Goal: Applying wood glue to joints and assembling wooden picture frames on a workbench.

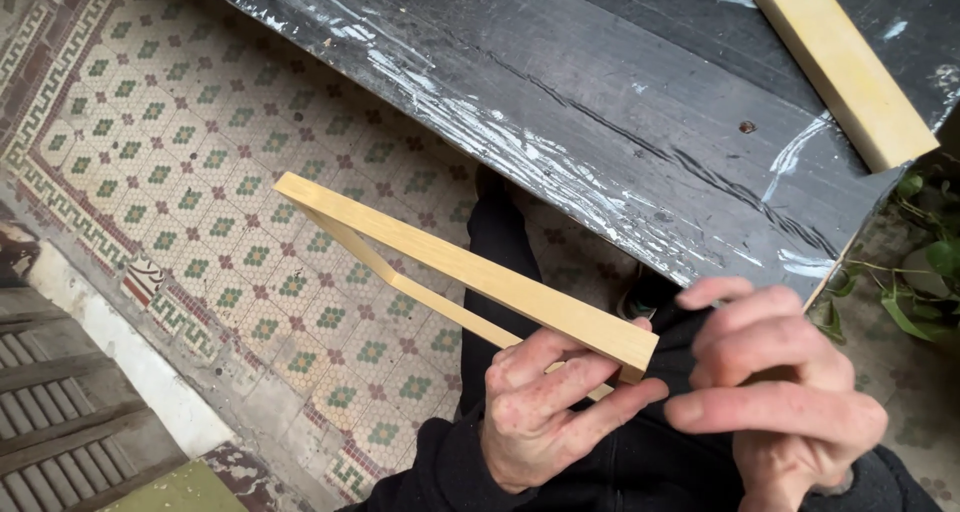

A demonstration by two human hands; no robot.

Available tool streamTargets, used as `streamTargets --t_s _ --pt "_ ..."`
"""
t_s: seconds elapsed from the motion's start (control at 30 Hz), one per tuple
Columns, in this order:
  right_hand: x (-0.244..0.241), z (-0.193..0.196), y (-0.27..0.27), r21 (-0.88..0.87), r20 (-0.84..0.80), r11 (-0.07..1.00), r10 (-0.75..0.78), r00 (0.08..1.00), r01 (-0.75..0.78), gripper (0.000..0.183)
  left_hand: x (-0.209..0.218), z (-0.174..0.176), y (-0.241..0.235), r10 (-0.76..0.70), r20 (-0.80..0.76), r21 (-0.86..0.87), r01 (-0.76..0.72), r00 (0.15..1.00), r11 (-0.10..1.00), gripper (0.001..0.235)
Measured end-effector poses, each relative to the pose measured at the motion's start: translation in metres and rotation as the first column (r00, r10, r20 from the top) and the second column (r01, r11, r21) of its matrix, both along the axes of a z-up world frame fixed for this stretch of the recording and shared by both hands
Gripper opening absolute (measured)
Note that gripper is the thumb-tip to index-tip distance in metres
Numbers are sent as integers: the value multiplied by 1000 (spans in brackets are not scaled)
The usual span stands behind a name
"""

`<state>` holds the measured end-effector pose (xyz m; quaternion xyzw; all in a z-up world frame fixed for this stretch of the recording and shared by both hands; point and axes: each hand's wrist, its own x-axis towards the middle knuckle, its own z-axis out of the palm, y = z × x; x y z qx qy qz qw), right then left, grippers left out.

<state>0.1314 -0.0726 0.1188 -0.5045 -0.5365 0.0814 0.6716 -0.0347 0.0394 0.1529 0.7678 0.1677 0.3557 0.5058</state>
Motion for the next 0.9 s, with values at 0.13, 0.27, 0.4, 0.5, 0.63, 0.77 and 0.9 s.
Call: streamTargets --t_s 0.13,0.27,0.4,0.5,0.63,0.77,0.9 --pt "0 -1 10 86 85 993 -85 993 77 76 0 2 0 6 -13 23 -6 1000 1000 40" --pt "-5 -5 15 108 65 982 -161 985 153 87 1 3 1 26 -32 49 -24 999 999 40" --pt "-3 -3 20 128 110 975 -194 975 180 87 2 4 1 17 -18 24 -16 1000 1000 40" --pt "-3 -6 21 182 243 976 -159 957 116 85 3 4 1 16 -12 37 -16 1000 999 40" --pt "-9 -13 20 214 255 971 -164 953 110 83 1 3 0 12 -21 30 -11 1000 999 40" --pt "-10 -19 9 281 216 952 -187 958 122 79 3 3 0 7 -18 24 -6 1000 1000 39" --pt "3 -5 11 257 114 958 -158 981 125 79 4 7 0 -8 -9 -15 8 1000 1000 40"
